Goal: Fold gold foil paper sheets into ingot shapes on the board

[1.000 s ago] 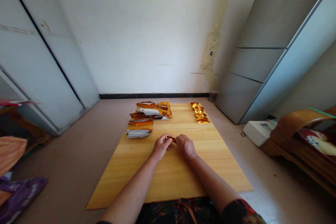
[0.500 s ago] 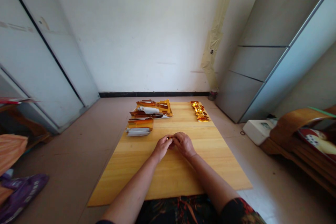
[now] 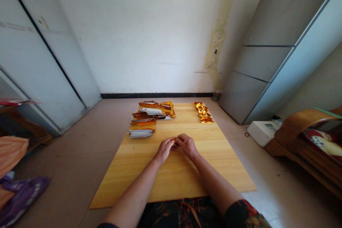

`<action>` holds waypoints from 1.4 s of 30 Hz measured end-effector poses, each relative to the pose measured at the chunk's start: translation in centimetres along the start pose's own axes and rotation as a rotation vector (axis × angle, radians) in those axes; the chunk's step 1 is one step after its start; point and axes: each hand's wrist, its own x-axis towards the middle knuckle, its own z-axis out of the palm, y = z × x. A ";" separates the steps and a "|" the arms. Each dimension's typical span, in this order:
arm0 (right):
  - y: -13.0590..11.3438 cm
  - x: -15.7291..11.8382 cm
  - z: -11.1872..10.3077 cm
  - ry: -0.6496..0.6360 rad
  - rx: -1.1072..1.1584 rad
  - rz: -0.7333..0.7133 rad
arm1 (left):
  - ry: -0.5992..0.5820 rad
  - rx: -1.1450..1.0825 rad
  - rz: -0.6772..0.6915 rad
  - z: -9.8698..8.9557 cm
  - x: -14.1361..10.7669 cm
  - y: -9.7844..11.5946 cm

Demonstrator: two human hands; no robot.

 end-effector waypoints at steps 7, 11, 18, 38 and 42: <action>-0.2 0.1 -0.1 -0.014 0.022 0.045 | -0.003 0.029 0.008 0.1 0.0 0.0; -0.6 0.0 -0.4 -0.008 -0.040 0.048 | 0.055 0.106 0.002 0.4 0.2 0.0; -1.2 -0.2 -0.6 0.068 -0.102 0.125 | 0.396 0.675 0.063 1.5 0.2 0.0; -1.4 -0.2 -0.6 0.029 -0.260 0.185 | 0.351 0.727 -0.060 2.0 0.4 0.5; -1.1 -0.1 -0.5 0.028 -0.244 0.199 | 0.338 0.687 -0.088 2.1 0.3 0.8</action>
